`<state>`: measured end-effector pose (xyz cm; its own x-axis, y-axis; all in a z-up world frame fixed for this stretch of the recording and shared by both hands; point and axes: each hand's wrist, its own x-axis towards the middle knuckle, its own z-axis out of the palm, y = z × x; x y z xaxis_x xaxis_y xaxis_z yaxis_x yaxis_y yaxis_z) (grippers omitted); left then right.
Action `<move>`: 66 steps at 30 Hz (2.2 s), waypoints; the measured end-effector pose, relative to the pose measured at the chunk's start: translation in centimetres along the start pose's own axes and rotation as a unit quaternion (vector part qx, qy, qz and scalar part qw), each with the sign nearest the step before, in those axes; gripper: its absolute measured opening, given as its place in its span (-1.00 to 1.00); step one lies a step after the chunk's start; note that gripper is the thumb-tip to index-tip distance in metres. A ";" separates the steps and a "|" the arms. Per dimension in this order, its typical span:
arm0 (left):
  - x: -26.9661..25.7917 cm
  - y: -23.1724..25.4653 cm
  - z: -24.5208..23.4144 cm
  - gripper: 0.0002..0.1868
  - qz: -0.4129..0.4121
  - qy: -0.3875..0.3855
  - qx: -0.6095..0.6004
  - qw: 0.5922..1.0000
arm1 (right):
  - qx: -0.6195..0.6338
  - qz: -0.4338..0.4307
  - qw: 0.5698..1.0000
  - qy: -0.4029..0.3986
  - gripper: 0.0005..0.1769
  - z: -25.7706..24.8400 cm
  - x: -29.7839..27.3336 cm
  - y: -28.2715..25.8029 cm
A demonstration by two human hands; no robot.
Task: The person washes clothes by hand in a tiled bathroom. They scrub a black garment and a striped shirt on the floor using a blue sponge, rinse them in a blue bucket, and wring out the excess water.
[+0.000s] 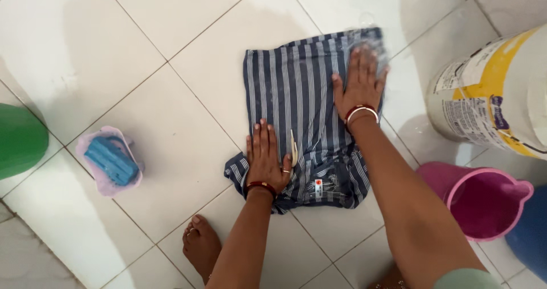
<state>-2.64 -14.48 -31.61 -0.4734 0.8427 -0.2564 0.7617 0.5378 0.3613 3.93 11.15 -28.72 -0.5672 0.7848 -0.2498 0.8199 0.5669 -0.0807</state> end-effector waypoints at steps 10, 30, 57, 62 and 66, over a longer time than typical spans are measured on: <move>0.4 -0.1 -0.2 -0.20 -0.028 -0.001 -0.017 0.999 | -0.039 -0.233 0.956 -0.173 -0.07 0.4 -3.3 -2.2; 3.1 -2.0 -1.4 -0.13 -0.009 -0.056 0.089 0.994 | 0.111 0.027 0.972 0.206 -0.16 6.0 5.8 2.8; 3.2 -1.6 -3.6 -0.14 -0.033 -0.178 0.125 0.976 | -0.104 -0.177 0.951 -0.231 -0.65 4.5 -1.2 -3.1; 3.1 -2.0 -2.6 -0.11 -0.002 -0.040 0.055 0.998 | 0.117 -0.032 0.981 0.151 -0.72 -1.1 5.2 1.1; 3.1 -2.4 -2.1 -0.12 -0.008 -0.055 0.059 0.997 | 0.013 -0.179 0.984 0.011 -0.04 0.3 -0.2 -6.3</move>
<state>-6.85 -13.09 -31.34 -0.4391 0.8231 -0.3602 0.8042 0.5388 0.2510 -1.05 7.36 -28.41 -0.8213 0.5416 -0.1795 0.5688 0.8016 -0.1840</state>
